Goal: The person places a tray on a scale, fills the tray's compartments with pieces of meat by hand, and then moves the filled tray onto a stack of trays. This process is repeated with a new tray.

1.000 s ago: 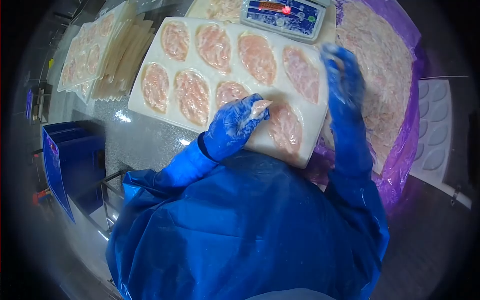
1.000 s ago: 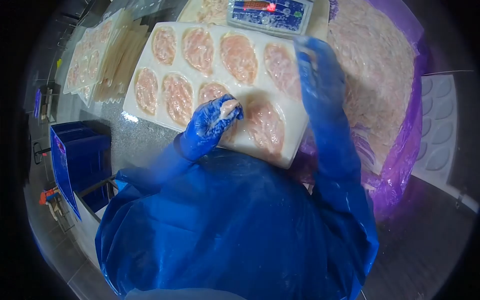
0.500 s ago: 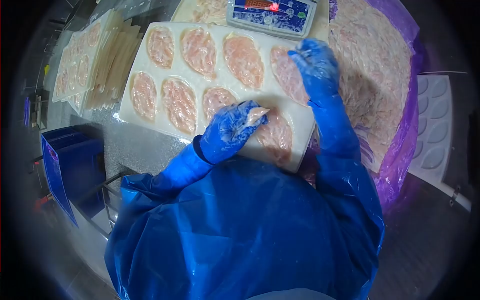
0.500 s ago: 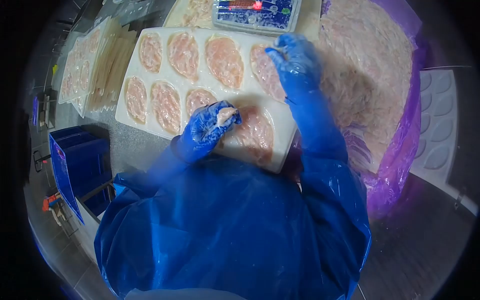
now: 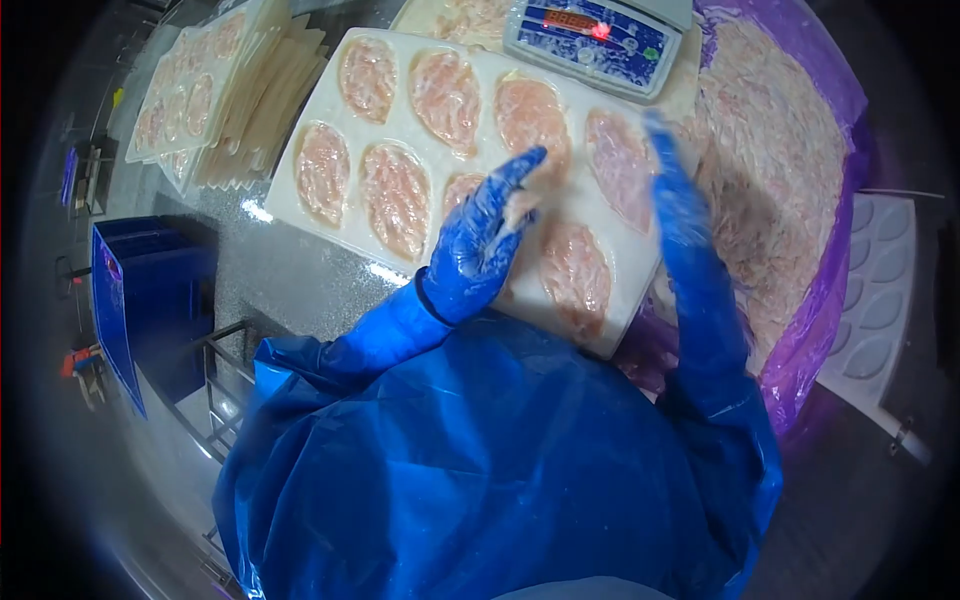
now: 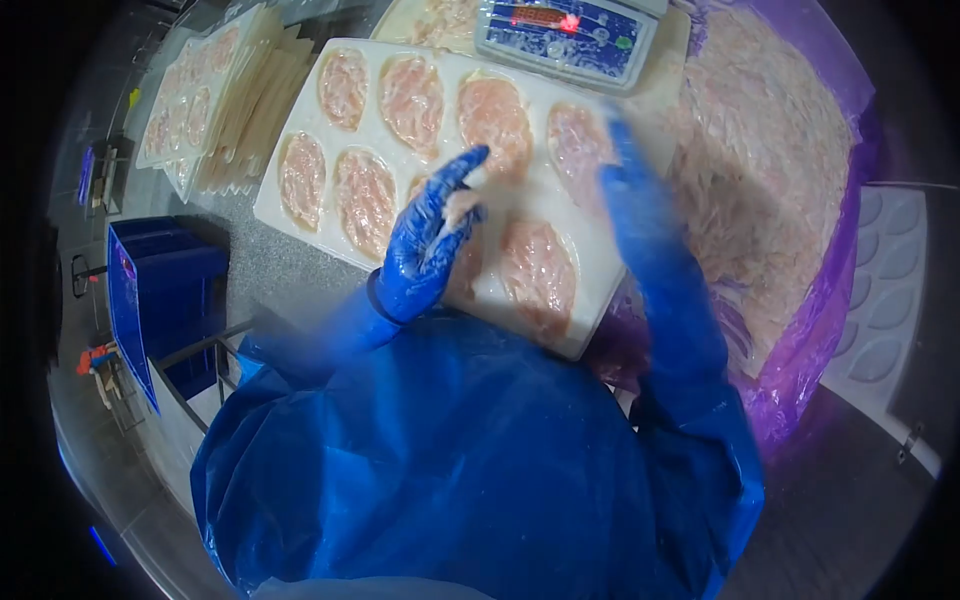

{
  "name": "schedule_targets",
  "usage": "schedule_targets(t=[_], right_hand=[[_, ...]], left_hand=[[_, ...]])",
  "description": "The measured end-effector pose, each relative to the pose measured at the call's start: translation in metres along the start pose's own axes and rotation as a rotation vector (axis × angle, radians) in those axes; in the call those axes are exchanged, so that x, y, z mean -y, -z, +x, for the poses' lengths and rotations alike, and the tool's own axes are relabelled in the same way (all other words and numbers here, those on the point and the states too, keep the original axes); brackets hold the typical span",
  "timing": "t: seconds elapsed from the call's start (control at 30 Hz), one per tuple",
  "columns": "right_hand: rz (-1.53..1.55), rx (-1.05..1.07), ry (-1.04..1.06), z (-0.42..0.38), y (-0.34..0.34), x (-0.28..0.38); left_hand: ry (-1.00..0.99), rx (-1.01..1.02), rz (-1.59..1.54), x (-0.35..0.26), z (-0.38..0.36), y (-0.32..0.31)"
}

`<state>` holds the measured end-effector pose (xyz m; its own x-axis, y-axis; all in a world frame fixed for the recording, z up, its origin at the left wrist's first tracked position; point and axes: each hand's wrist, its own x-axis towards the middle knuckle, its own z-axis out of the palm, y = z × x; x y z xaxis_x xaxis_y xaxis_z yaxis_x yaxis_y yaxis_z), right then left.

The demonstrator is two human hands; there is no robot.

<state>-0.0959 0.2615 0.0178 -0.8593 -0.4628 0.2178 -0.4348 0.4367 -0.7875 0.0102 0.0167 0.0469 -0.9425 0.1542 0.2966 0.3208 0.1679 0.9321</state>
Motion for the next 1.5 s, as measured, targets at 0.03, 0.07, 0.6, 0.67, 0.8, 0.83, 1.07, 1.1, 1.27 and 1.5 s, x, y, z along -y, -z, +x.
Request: schedule_targets(t=[0.03,0.07,0.6,0.67,0.8,0.83,1.07,1.1,1.27,1.5], right_hand=[[0.406,-0.139,-0.21,0.002,0.005,0.01],[0.819,-0.27,-0.426,0.002,0.008,0.022],[0.293,-0.566,-0.656,-0.166,0.094,-0.134],[0.34,-0.384,-0.659,-0.192,0.095,-0.236],[-0.018,-0.161,-0.421,-0.169,0.054,-0.284],[0.186,-0.308,-0.504,-0.137,0.044,-0.218],[0.053,-0.412,-0.353,-0.026,0.041,-0.07],[-0.102,-0.392,-0.291,-0.019,0.045,-0.066],[-0.686,-0.241,-0.158,0.01,0.058,-0.045],[-0.767,-0.311,-0.197,0.024,0.052,-0.044]], left_hand=[[0.018,-0.131,-0.092,-0.005,0.006,-0.007],[0.037,-0.264,-0.176,-0.007,0.011,-0.013],[-0.307,0.264,0.684,0.057,0.141,-0.073],[-0.351,-0.014,0.63,0.053,0.148,-0.026],[-0.285,-0.176,0.92,0.102,0.129,0.046],[-0.193,-0.049,0.976,0.108,0.133,0.055],[-0.243,-0.334,0.78,0.1,0.104,0.168],[-0.176,-0.298,0.874,0.089,0.083,0.206],[0.227,-0.312,0.503,0.116,-0.024,0.271],[0.137,-0.268,0.514,0.115,-0.031,0.284]])
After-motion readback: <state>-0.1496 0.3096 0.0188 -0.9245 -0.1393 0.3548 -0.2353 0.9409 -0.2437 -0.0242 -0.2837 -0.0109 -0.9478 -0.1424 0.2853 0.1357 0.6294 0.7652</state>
